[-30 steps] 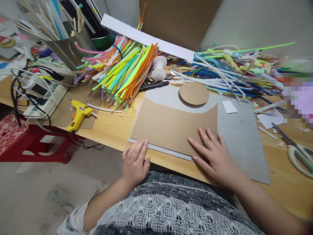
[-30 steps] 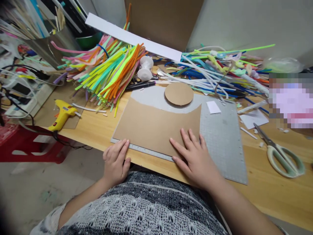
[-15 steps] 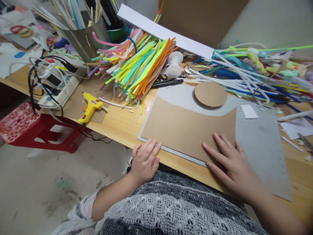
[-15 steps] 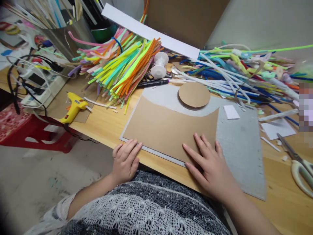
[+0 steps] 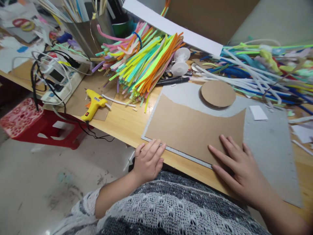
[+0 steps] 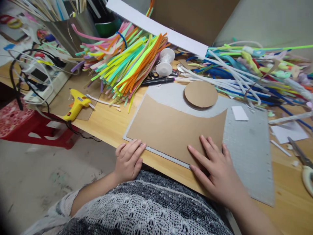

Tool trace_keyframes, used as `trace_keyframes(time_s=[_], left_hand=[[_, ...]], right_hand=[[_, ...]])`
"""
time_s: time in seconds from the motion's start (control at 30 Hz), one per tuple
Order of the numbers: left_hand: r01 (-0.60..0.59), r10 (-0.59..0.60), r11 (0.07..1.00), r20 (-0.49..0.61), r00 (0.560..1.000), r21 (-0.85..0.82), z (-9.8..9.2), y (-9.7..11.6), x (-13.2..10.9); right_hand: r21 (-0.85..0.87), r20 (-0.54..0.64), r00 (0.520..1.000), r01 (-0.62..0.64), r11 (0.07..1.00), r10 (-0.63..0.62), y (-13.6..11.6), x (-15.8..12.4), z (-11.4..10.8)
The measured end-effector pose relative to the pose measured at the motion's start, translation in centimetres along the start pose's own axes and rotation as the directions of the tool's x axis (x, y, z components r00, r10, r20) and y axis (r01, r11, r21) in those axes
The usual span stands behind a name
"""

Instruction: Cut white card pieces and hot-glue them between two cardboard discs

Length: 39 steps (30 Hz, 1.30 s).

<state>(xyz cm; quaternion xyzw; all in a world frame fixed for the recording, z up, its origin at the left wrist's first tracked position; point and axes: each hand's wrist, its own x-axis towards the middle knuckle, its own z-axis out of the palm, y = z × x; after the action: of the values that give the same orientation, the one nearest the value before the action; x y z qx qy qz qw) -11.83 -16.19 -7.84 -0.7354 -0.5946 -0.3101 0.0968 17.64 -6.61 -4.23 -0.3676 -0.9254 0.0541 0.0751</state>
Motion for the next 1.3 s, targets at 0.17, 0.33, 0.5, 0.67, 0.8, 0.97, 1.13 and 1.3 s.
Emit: trace_keyframes(time_s=[0.17,0.33,0.5,0.67,0.8,0.97,1.13,1.3], left_hand=[[0.001,-0.001,1.000,0.004,1.000,0.012,-0.2,0.0,0.2],[0.011,-0.010,0.998,0.014,1.000,-0.054,-1.1,-0.3,1.2],[0.066,-0.063,0.993,0.029,0.998,-0.095,-1.4,-1.0,1.9],[0.054,-0.051,0.993,0.032,0.998,-0.106,-1.0,-1.2,1.7],[0.024,-0.023,0.997,0.017,1.000,-0.073,-1.0,-1.1,2.0],[-0.055,0.058,0.998,0.090,0.994,-0.032,-1.8,-1.2,3.5],[-0.271,0.270,0.962,0.327,0.906,-0.043,-2.4,-1.6,5.4],[-0.406,0.367,0.914,0.435,0.822,-0.003,-2.8,-1.2,6.7]], right_hand=[[-0.008,0.008,1.000,-0.013,1.000,0.013,-0.1,0.0,-0.2],[-0.017,0.024,0.999,-0.036,0.999,0.036,-0.4,0.0,-0.3],[0.022,0.053,0.995,-0.080,0.997,0.079,-0.6,0.2,-0.6],[0.041,0.071,0.992,-0.110,0.993,0.107,-0.7,0.3,-0.8],[0.082,0.094,0.989,-0.121,0.989,0.113,-0.5,0.2,-1.0],[0.155,0.106,0.981,-0.175,0.972,0.160,-0.4,0.3,-1.1],[0.186,0.124,0.970,-0.229,0.955,0.208,-0.7,0.6,-1.4],[0.159,0.139,0.968,-0.230,0.960,0.209,-0.9,0.9,-1.6]])
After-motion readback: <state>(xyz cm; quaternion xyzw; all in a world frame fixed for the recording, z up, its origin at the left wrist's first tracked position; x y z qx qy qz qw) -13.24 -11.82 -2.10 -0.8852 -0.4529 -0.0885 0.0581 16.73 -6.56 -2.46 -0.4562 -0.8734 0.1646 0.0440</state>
